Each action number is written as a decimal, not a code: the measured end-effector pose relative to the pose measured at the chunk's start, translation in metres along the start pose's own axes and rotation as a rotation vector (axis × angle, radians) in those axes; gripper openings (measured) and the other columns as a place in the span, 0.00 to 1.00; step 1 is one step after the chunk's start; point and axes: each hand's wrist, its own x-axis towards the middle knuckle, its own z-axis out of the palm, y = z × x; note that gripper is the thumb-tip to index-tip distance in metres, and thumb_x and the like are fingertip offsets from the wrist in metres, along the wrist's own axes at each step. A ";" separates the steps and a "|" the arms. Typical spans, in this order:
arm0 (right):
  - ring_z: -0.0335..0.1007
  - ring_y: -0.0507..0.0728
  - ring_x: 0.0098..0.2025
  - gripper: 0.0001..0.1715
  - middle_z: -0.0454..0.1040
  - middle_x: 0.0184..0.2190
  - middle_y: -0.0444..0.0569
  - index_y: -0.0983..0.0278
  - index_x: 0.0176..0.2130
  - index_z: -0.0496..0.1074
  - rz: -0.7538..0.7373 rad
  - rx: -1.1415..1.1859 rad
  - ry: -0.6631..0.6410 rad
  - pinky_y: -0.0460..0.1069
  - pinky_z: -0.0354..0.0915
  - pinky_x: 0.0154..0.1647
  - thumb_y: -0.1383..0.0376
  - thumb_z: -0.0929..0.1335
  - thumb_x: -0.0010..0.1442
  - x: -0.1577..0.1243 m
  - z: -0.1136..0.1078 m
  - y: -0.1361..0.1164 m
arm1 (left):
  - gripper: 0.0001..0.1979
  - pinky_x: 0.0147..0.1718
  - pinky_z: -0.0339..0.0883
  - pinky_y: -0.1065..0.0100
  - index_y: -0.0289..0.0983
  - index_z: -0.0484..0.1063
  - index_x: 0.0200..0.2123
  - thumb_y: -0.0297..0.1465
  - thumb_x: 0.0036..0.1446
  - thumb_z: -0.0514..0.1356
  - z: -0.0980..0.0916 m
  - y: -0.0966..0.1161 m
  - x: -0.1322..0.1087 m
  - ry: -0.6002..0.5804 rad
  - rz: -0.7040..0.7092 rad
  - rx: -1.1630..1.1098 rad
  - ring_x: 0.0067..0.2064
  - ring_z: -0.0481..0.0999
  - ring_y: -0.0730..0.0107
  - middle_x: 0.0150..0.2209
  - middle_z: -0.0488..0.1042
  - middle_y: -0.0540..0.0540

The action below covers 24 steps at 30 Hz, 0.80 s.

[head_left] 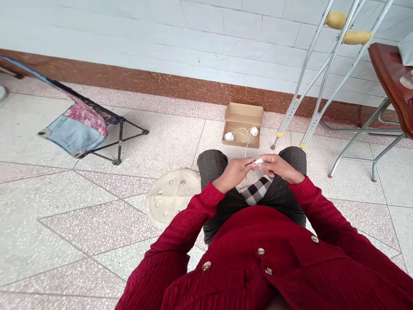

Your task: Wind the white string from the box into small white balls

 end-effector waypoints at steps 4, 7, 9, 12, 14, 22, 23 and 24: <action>0.53 0.45 0.13 0.20 0.71 0.21 0.39 0.63 0.35 0.69 -0.071 0.058 0.218 0.43 0.46 0.13 0.54 0.76 0.51 0.005 0.003 0.003 | 0.15 0.37 0.65 0.71 0.36 0.79 0.41 0.37 0.66 0.55 0.005 0.001 0.006 0.097 -0.020 -0.035 0.35 0.75 0.69 0.33 0.79 0.48; 0.57 0.46 0.13 0.20 0.74 0.22 0.41 0.63 0.34 0.70 -0.130 0.086 0.300 0.44 0.50 0.13 0.54 0.77 0.49 0.006 0.005 0.001 | 0.15 0.39 0.65 0.71 0.35 0.79 0.38 0.38 0.65 0.55 0.009 0.002 0.009 0.164 -0.024 -0.080 0.35 0.75 0.69 0.33 0.80 0.48; 0.60 0.47 0.15 0.20 0.76 0.23 0.44 0.64 0.34 0.73 -0.149 0.095 0.357 0.44 0.51 0.14 0.55 0.78 0.48 0.005 0.005 -0.001 | 0.16 0.39 0.65 0.71 0.35 0.79 0.37 0.39 0.65 0.56 0.010 0.003 0.010 0.186 -0.032 -0.094 0.35 0.75 0.69 0.33 0.79 0.48; 0.64 0.48 0.18 0.20 0.75 0.21 0.44 0.65 0.35 0.77 -0.147 0.110 0.422 0.44 0.53 0.16 0.56 0.79 0.46 0.003 0.002 -0.001 | 0.17 0.35 0.64 0.72 0.35 0.79 0.36 0.40 0.64 0.56 0.008 0.002 0.011 0.184 -0.058 -0.099 0.32 0.73 0.71 0.32 0.79 0.49; 0.65 0.49 0.20 0.21 0.75 0.20 0.44 0.66 0.36 0.79 -0.135 0.130 0.414 0.44 0.59 0.19 0.56 0.79 0.45 0.003 -0.001 0.001 | 0.18 0.31 0.62 0.73 0.34 0.80 0.36 0.41 0.65 0.56 0.007 0.001 0.010 0.179 -0.080 -0.108 0.30 0.71 0.73 0.31 0.79 0.49; 0.73 0.51 0.25 0.22 0.78 0.28 0.45 0.63 0.35 0.79 -0.085 0.217 0.366 0.46 0.70 0.24 0.54 0.80 0.43 0.006 0.001 0.013 | 0.17 0.37 0.67 0.71 0.36 0.79 0.40 0.40 0.65 0.55 0.007 -0.004 0.007 0.223 0.012 -0.032 0.34 0.76 0.70 0.32 0.80 0.49; 0.74 0.51 0.26 0.22 0.79 0.28 0.45 0.63 0.35 0.79 -0.081 0.228 0.365 0.46 0.72 0.26 0.54 0.80 0.42 0.005 0.002 0.013 | 0.16 0.37 0.67 0.71 0.36 0.79 0.40 0.40 0.65 0.55 0.008 -0.004 0.007 0.225 0.027 -0.014 0.34 0.76 0.70 0.33 0.80 0.49; 0.75 0.52 0.26 0.22 0.79 0.28 0.45 0.63 0.34 0.78 -0.079 0.238 0.370 0.47 0.73 0.27 0.54 0.80 0.41 0.005 0.002 0.013 | 0.15 0.37 0.67 0.71 0.36 0.78 0.41 0.39 0.66 0.55 0.008 -0.004 0.007 0.222 0.041 0.006 0.35 0.76 0.70 0.33 0.80 0.49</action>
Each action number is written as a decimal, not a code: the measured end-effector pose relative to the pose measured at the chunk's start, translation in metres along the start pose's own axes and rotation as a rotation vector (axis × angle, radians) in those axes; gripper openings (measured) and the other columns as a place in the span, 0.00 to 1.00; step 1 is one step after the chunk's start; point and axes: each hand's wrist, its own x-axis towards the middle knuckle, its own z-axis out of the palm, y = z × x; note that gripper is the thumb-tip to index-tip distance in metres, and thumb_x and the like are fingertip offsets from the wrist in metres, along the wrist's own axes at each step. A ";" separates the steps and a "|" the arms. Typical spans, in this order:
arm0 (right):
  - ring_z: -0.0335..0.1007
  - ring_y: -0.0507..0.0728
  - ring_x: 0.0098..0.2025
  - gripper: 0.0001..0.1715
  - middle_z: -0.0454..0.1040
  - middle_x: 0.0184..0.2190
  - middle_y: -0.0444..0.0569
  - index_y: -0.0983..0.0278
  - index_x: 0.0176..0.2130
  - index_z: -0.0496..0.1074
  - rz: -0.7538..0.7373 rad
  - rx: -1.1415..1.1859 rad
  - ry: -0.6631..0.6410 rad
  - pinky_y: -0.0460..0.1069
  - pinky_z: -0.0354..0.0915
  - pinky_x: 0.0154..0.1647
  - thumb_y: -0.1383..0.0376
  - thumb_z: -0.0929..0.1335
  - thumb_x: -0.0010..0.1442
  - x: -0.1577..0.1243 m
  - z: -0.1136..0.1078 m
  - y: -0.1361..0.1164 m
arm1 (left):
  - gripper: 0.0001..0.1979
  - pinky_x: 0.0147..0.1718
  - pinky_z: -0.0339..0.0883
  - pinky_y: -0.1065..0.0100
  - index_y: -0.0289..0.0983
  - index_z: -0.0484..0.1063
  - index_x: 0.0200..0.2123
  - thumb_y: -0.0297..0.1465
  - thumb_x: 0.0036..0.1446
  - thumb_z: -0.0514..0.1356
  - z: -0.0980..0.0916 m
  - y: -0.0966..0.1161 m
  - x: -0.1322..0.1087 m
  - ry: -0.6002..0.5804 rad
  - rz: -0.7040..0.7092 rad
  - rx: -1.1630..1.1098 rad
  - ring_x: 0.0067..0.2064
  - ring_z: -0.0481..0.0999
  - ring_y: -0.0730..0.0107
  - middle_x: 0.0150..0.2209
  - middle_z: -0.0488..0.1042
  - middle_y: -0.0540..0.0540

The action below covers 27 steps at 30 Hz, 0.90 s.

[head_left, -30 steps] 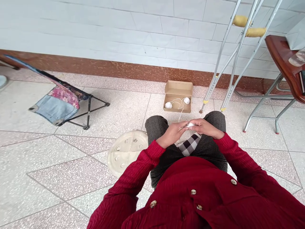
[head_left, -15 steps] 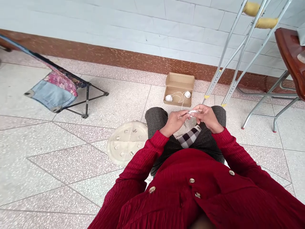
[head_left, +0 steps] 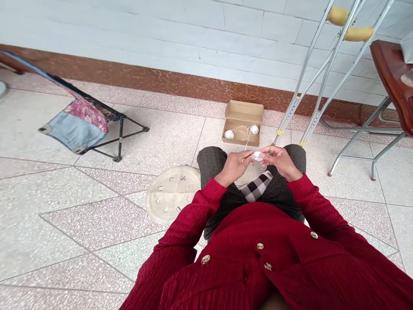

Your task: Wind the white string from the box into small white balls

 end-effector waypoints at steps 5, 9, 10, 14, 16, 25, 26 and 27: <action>0.75 0.52 0.25 0.20 0.79 0.25 0.45 0.64 0.29 0.78 -0.048 0.007 0.064 0.49 0.75 0.30 0.57 0.81 0.39 0.003 -0.006 0.004 | 0.13 0.31 0.64 0.73 0.36 0.76 0.46 0.34 0.67 0.53 -0.005 -0.003 -0.003 -0.087 -0.009 0.172 0.28 0.73 0.73 0.28 0.78 0.51; 0.73 0.52 0.22 0.19 0.78 0.22 0.45 0.64 0.28 0.79 -0.085 -0.081 0.048 0.49 0.74 0.27 0.57 0.81 0.38 0.005 -0.011 0.009 | 0.13 0.34 0.65 0.69 0.36 0.78 0.40 0.32 0.67 0.53 -0.021 -0.002 0.003 -0.117 0.120 0.476 0.32 0.75 0.67 0.28 0.77 0.46; 0.73 0.52 0.22 0.19 0.77 0.21 0.45 0.65 0.28 0.79 -0.084 -0.099 0.025 0.49 0.74 0.26 0.57 0.81 0.39 0.004 -0.011 0.009 | 0.14 0.36 0.65 0.67 0.36 0.78 0.38 0.32 0.67 0.53 -0.025 0.000 0.007 -0.123 0.178 0.529 0.34 0.75 0.65 0.29 0.76 0.45; 0.74 0.52 0.23 0.17 0.77 0.21 0.45 0.65 0.28 0.79 -0.053 -0.068 -0.111 0.48 0.73 0.26 0.58 0.81 0.40 -0.002 -0.006 0.001 | 0.14 0.41 0.66 0.66 0.36 0.78 0.36 0.32 0.67 0.52 -0.028 0.007 0.027 -0.150 0.299 0.477 0.37 0.75 0.65 0.31 0.77 0.45; 0.75 0.53 0.24 0.18 0.78 0.22 0.45 0.64 0.29 0.78 -0.049 0.000 -0.135 0.48 0.73 0.27 0.59 0.81 0.40 -0.005 -0.004 -0.006 | 0.15 0.38 0.66 0.68 0.36 0.77 0.34 0.33 0.67 0.52 -0.018 0.008 0.033 -0.128 0.228 0.307 0.36 0.75 0.68 0.32 0.77 0.46; 0.71 0.51 0.24 0.17 0.75 0.25 0.44 0.63 0.32 0.76 -0.279 -0.134 0.196 0.48 0.70 0.28 0.55 0.78 0.47 0.019 -0.016 0.014 | 0.18 0.32 0.62 0.71 0.35 0.72 0.23 0.33 0.65 0.53 0.024 0.007 0.000 -0.248 -0.085 0.082 0.27 0.70 0.74 0.24 0.73 0.51; 0.70 0.51 0.24 0.17 0.75 0.25 0.44 0.63 0.31 0.76 -0.310 -0.211 0.208 0.48 0.69 0.27 0.55 0.77 0.48 0.023 -0.018 0.022 | 0.18 0.34 0.64 0.70 0.35 0.72 0.24 0.33 0.65 0.53 0.020 0.007 -0.001 -0.239 -0.045 0.162 0.28 0.70 0.73 0.24 0.73 0.51; 0.70 0.51 0.25 0.16 0.74 0.27 0.44 0.63 0.31 0.76 -0.336 -0.278 0.210 0.48 0.69 0.27 0.54 0.77 0.48 0.026 -0.020 0.031 | 0.17 0.38 0.65 0.68 0.36 0.73 0.25 0.32 0.65 0.53 0.016 0.006 0.001 -0.225 0.007 0.247 0.30 0.71 0.71 0.25 0.74 0.50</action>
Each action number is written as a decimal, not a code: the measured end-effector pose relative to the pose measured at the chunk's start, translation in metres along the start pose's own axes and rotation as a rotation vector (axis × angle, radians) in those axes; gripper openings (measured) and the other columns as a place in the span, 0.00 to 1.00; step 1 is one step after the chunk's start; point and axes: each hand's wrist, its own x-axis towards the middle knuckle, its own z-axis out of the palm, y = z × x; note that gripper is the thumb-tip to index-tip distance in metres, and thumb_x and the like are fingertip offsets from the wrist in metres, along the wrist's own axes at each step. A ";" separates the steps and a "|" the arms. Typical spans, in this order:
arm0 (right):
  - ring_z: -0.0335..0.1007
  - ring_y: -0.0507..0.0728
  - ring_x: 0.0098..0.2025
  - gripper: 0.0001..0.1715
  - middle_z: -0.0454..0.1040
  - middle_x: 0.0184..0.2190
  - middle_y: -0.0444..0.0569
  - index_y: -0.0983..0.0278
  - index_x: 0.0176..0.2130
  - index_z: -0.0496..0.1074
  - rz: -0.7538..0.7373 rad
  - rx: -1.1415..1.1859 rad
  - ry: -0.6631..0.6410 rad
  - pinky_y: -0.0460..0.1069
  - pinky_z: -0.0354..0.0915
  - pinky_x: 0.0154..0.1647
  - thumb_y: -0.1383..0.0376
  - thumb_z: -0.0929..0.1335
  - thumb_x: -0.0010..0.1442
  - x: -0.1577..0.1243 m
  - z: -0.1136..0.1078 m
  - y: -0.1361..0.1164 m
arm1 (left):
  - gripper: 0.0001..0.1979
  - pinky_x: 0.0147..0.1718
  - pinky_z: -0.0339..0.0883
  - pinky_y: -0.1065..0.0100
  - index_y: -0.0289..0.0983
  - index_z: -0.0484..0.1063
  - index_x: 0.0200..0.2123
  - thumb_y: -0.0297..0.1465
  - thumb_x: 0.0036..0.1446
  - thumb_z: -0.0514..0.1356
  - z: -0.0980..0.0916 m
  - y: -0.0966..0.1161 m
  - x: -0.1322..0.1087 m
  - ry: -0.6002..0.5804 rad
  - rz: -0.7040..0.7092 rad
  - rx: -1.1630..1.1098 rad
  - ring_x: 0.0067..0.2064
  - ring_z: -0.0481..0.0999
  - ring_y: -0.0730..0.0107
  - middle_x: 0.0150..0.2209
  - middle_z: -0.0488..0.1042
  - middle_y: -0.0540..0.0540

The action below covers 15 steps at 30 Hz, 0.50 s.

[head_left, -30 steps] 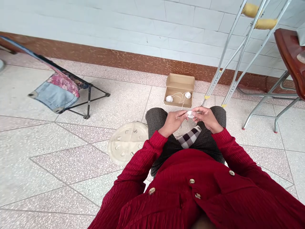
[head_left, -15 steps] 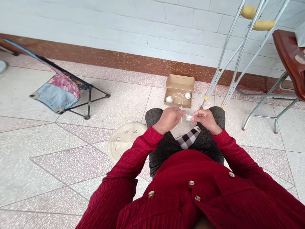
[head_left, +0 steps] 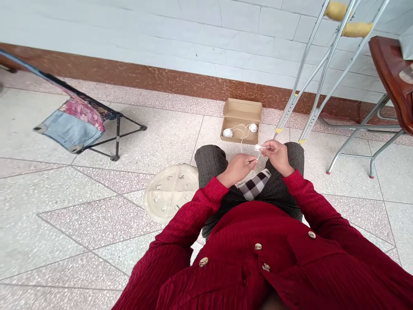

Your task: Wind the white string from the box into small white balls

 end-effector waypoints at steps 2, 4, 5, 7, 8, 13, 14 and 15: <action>0.70 0.51 0.27 0.15 0.74 0.30 0.45 0.63 0.30 0.77 -0.039 -0.061 -0.038 0.48 0.69 0.28 0.54 0.76 0.49 -0.002 0.001 0.012 | 0.14 0.47 0.65 0.62 0.37 0.75 0.29 0.31 0.64 0.54 -0.013 -0.006 0.004 0.063 0.087 0.169 0.33 0.73 0.68 0.27 0.76 0.48; 0.70 0.51 0.27 0.16 0.74 0.30 0.45 0.63 0.30 0.76 -0.012 -0.022 -0.130 0.48 0.69 0.28 0.54 0.77 0.49 -0.006 0.002 0.014 | 0.13 0.55 0.61 0.56 0.37 0.77 0.33 0.29 0.64 0.53 -0.026 -0.012 0.011 0.132 0.144 0.282 0.36 0.74 0.65 0.31 0.78 0.46; 0.70 0.51 0.27 0.16 0.74 0.29 0.45 0.63 0.30 0.76 0.024 0.027 -0.191 0.48 0.69 0.28 0.54 0.77 0.48 -0.009 0.002 0.010 | 0.12 0.57 0.60 0.55 0.37 0.77 0.34 0.28 0.64 0.53 -0.032 -0.016 0.015 0.158 0.154 0.303 0.38 0.75 0.65 0.33 0.79 0.46; 0.70 0.51 0.26 0.17 0.75 0.26 0.44 0.63 0.31 0.76 0.112 0.147 -0.308 0.48 0.69 0.28 0.55 0.78 0.46 -0.013 0.002 -0.002 | 0.12 0.56 0.60 0.57 0.37 0.77 0.32 0.28 0.63 0.54 -0.038 -0.020 0.023 0.174 0.147 0.278 0.38 0.74 0.66 0.33 0.79 0.47; 0.70 0.51 0.25 0.17 0.75 0.25 0.44 0.63 0.31 0.76 0.157 0.209 -0.347 0.48 0.69 0.27 0.56 0.79 0.46 -0.015 0.002 -0.009 | 0.12 0.54 0.61 0.59 0.37 0.76 0.30 0.28 0.63 0.54 -0.038 -0.022 0.026 0.167 0.132 0.233 0.36 0.74 0.67 0.30 0.78 0.48; 0.70 0.50 0.25 0.18 0.76 0.25 0.43 0.62 0.33 0.75 0.275 0.438 -0.300 0.46 0.67 0.28 0.57 0.79 0.45 -0.017 0.003 -0.030 | 0.18 0.33 0.61 0.71 0.35 0.73 0.25 0.32 0.65 0.52 -0.011 -0.016 0.023 0.113 -0.006 -0.120 0.28 0.69 0.74 0.24 0.73 0.51; 0.70 0.50 0.26 0.18 0.76 0.24 0.43 0.62 0.33 0.75 0.267 0.446 -0.257 0.46 0.67 0.28 0.57 0.79 0.46 -0.016 0.005 -0.029 | 0.18 0.31 0.60 0.72 0.34 0.73 0.24 0.32 0.66 0.52 -0.003 -0.014 0.019 0.112 -0.049 -0.166 0.27 0.68 0.75 0.24 0.73 0.51; 0.70 0.50 0.26 0.18 0.75 0.24 0.43 0.62 0.33 0.75 0.247 0.426 -0.211 0.47 0.67 0.29 0.56 0.79 0.46 -0.014 0.006 -0.025 | 0.19 0.30 0.59 0.72 0.34 0.72 0.24 0.33 0.66 0.52 0.005 -0.012 0.014 0.092 -0.072 -0.186 0.26 0.67 0.75 0.24 0.72 0.51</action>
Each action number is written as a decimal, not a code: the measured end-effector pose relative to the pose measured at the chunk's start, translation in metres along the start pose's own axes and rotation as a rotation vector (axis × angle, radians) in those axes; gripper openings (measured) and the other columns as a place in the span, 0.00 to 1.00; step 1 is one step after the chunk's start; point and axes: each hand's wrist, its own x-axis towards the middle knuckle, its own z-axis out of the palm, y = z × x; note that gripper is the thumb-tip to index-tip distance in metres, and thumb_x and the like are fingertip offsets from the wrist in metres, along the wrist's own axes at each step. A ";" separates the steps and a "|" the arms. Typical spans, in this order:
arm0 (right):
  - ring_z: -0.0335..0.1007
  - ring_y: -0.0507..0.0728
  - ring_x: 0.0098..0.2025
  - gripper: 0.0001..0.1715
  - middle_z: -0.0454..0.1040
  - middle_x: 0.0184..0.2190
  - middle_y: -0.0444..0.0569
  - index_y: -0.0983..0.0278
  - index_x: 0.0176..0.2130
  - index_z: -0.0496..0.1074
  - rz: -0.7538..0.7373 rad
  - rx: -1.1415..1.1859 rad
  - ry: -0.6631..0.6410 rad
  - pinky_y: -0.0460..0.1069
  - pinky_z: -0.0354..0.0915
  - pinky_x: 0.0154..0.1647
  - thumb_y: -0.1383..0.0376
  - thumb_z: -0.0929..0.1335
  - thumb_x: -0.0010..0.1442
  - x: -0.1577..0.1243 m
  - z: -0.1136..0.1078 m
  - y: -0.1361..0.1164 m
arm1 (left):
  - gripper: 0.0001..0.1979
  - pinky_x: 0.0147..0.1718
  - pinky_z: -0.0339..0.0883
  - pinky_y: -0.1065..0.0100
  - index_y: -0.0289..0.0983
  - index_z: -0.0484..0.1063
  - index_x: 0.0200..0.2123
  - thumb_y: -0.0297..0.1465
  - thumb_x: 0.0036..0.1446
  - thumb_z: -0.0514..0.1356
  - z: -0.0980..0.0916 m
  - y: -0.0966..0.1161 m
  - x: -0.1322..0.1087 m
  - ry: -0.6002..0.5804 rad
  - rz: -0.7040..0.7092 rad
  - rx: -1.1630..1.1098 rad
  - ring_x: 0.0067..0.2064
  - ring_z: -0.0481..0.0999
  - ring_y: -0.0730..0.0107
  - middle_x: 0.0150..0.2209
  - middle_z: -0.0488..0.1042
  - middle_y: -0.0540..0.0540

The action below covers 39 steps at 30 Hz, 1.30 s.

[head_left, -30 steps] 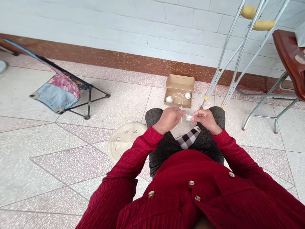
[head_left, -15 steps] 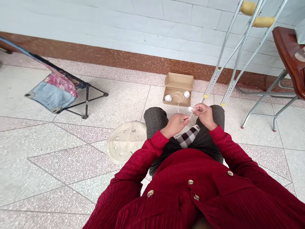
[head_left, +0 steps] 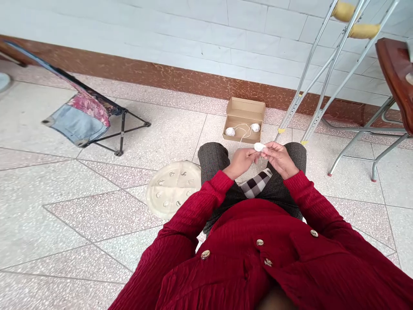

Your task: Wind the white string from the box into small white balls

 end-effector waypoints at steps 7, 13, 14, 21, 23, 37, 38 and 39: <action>0.68 0.51 0.27 0.12 0.74 0.28 0.44 0.63 0.29 0.75 -0.164 -0.546 0.133 0.48 0.66 0.29 0.58 0.77 0.48 0.013 -0.016 0.034 | 0.15 0.51 0.64 0.61 0.37 0.73 0.24 0.30 0.64 0.54 -0.002 -0.005 -0.019 -0.058 0.100 0.338 0.31 0.71 0.69 0.23 0.73 0.50; 0.72 0.52 0.26 0.17 0.76 0.24 0.44 0.64 0.33 0.75 0.146 -0.194 -0.185 0.48 0.70 0.30 0.57 0.78 0.47 -0.016 -0.006 0.012 | 0.13 0.61 0.56 0.54 0.37 0.76 0.31 0.30 0.65 0.53 -0.021 -0.001 -0.006 0.015 0.137 0.284 0.38 0.76 0.67 0.32 0.79 0.49; 0.73 0.52 0.27 0.17 0.77 0.26 0.45 0.64 0.34 0.76 0.148 -0.126 -0.176 0.48 0.70 0.32 0.58 0.78 0.47 -0.020 -0.003 0.005 | 0.14 0.61 0.57 0.55 0.37 0.76 0.31 0.30 0.65 0.52 -0.018 0.001 -0.006 0.003 0.119 0.221 0.37 0.76 0.68 0.32 0.79 0.50; 0.69 0.50 0.24 0.15 0.75 0.23 0.42 0.64 0.32 0.75 -0.122 -0.314 0.185 0.46 0.68 0.28 0.58 0.78 0.47 -0.001 -0.021 0.003 | 0.17 0.60 0.59 0.58 0.37 0.73 0.25 0.31 0.66 0.53 0.023 0.007 -0.027 -0.082 0.053 0.147 0.31 0.74 0.72 0.24 0.75 0.52; 0.66 0.50 0.22 0.15 0.74 0.22 0.42 0.64 0.29 0.75 -0.096 -0.480 0.157 0.46 0.65 0.25 0.58 0.78 0.45 -0.001 -0.027 0.018 | 0.15 0.61 0.58 0.55 0.38 0.75 0.28 0.31 0.65 0.53 0.019 0.004 -0.032 -0.073 0.090 0.239 0.34 0.75 0.69 0.28 0.77 0.50; 0.68 0.51 0.24 0.16 0.74 0.23 0.42 0.62 0.32 0.74 -0.126 -0.313 0.181 0.48 0.67 0.28 0.56 0.77 0.47 -0.007 -0.016 -0.003 | 0.18 0.62 0.56 0.56 0.37 0.71 0.24 0.32 0.66 0.53 0.017 0.004 -0.034 -0.138 0.064 0.145 0.29 0.72 0.73 0.22 0.73 0.54; 0.68 0.51 0.23 0.16 0.73 0.23 0.41 0.62 0.31 0.73 -0.139 -0.393 0.191 0.47 0.67 0.27 0.57 0.77 0.47 -0.005 -0.019 0.004 | 0.17 0.62 0.56 0.56 0.37 0.72 0.25 0.32 0.66 0.53 0.014 0.006 -0.035 -0.127 0.094 0.183 0.30 0.72 0.73 0.23 0.73 0.53; 0.67 0.50 0.23 0.15 0.73 0.23 0.41 0.62 0.30 0.73 -0.130 -0.459 0.168 0.47 0.66 0.26 0.57 0.77 0.47 -0.006 -0.021 0.011 | 0.16 0.62 0.56 0.55 0.37 0.73 0.26 0.32 0.66 0.52 0.009 0.008 -0.034 -0.100 0.124 0.222 0.32 0.73 0.71 0.25 0.75 0.52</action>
